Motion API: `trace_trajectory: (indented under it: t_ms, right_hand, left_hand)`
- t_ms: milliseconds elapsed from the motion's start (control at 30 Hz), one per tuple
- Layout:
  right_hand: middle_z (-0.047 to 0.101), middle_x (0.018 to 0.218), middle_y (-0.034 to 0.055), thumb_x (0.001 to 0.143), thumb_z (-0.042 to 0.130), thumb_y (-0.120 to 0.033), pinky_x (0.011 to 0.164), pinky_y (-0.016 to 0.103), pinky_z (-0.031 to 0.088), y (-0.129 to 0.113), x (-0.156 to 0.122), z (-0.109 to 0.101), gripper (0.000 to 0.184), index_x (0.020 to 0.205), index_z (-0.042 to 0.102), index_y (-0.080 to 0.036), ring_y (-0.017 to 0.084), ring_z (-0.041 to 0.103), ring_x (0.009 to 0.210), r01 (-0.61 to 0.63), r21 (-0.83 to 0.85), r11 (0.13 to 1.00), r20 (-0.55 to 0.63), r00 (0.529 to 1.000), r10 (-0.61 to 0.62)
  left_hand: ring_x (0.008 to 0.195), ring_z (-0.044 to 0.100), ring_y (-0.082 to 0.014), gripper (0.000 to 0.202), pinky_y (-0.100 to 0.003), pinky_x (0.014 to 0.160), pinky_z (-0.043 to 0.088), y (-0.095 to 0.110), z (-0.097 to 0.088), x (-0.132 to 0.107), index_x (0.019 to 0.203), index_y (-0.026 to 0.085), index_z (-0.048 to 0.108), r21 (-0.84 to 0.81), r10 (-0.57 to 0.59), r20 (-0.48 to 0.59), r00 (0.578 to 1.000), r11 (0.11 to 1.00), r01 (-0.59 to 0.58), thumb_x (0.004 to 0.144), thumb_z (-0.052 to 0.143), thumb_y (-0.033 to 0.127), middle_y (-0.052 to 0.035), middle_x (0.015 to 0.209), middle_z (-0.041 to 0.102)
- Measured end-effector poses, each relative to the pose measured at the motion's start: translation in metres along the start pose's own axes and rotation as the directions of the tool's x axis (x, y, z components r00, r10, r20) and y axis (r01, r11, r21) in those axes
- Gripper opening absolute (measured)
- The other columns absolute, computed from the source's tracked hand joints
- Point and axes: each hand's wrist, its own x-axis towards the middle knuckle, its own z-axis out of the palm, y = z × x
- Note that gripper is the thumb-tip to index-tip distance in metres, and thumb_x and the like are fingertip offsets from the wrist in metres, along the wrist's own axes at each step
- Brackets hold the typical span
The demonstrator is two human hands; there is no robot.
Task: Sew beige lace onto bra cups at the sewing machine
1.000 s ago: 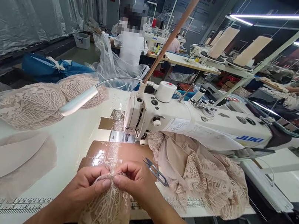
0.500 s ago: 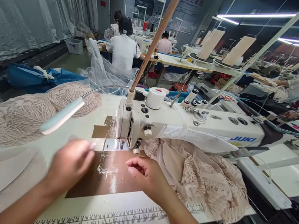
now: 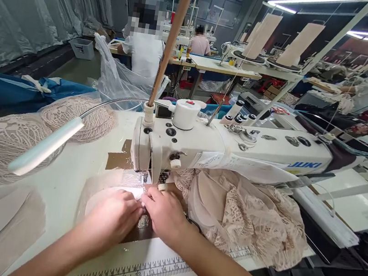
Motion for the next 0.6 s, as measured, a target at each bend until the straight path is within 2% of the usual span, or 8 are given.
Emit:
trace_trajectory:
  t_ms: [67, 100, 167, 267, 400, 600]
  right_hand:
    - [0.064, 0.096, 0.0067, 0.091, 0.048, -0.010, 0.071, 0.031, 0.044, -0.002, 0.001, 0.004, 0.019, 0.098, 0.063, -0.019, 0.020, 0.057, 0.087, -0.026, -0.047, 0.999, -0.022, 0.999, 0.025]
    - [0.064, 0.096, 0.0075, 0.093, 0.046, -0.011, 0.071, 0.031, 0.044, -0.003, 0.002, 0.005, 0.021, 0.100, 0.064, -0.019, 0.020, 0.057, 0.087, -0.040, -0.061, 0.997, -0.037, 0.999, 0.037]
    - [0.065, 0.097, 0.0088, 0.094, 0.045, -0.012, 0.072, 0.031, 0.045, -0.004, 0.003, 0.007, 0.022, 0.103, 0.064, -0.018, 0.020, 0.057, 0.086, -0.065, -0.069, 0.995, -0.054, 0.997, 0.061]
    - [0.066, 0.095, 0.0098, 0.094, 0.046, -0.012, 0.075, 0.032, 0.046, -0.005, 0.006, 0.009, 0.023, 0.106, 0.064, -0.018, 0.020, 0.057, 0.088, -0.097, -0.057, 0.994, -0.047, 0.994, 0.094]
    - [0.066, 0.099, 0.0122, 0.093, 0.044, -0.011, 0.076, 0.034, 0.047, -0.004, 0.011, 0.009, 0.029, 0.116, 0.061, -0.019, 0.023, 0.057, 0.090, -0.149, -0.062, 0.987, -0.045, 0.988, 0.146]
    - [0.066, 0.097, 0.0133, 0.089, 0.049, -0.011, 0.077, 0.034, 0.048, -0.002, 0.015, 0.009, 0.033, 0.119, 0.060, -0.020, 0.024, 0.058, 0.090, -0.179, -0.064, 0.982, -0.033, 0.984, 0.177]
  left_hand:
    - [0.074, 0.063, -0.0176, 0.037, -0.027, 0.066, 0.052, -0.009, -0.006, 0.000, 0.081, 0.018, 0.067, -0.140, 0.019, -0.019, 1.000, 0.990, -0.021, 0.097, 0.035, 0.027, -0.0073, 0.084, 0.068]
    - [0.079, 0.064, -0.0185, 0.037, -0.028, 0.069, 0.053, -0.014, -0.004, 0.002, 0.085, 0.018, 0.069, -0.139, 0.026, -0.060, 0.998, 0.990, -0.034, 0.096, 0.035, 0.028, -0.0088, 0.091, 0.070]
    - [0.091, 0.063, -0.0231, 0.034, -0.034, 0.076, 0.054, -0.024, 0.004, 0.005, 0.097, 0.016, 0.070, -0.053, 0.062, -0.139, 0.988, 0.996, -0.070, 0.095, 0.038, 0.027, -0.0124, 0.107, 0.070]
    - [0.095, 0.062, -0.0261, 0.033, -0.038, 0.077, 0.055, -0.034, 0.018, 0.012, 0.106, 0.014, 0.069, 0.066, 0.153, -0.161, 0.975, 0.987, -0.144, 0.094, 0.040, 0.021, -0.0151, 0.116, 0.068]
    - [0.095, 0.062, -0.0260, 0.032, -0.038, 0.078, 0.054, -0.040, 0.018, 0.023, 0.103, 0.012, 0.069, 0.127, 0.252, -0.159, 0.954, 0.964, -0.234, 0.093, 0.039, 0.016, -0.0164, 0.112, 0.069]
    - [0.077, 0.061, -0.0222, 0.034, -0.035, 0.072, 0.052, -0.047, 0.012, 0.027, 0.087, 0.014, 0.071, 0.120, 0.259, -0.171, 0.951, 0.963, -0.240, 0.095, 0.039, 0.023, -0.0124, 0.087, 0.072]
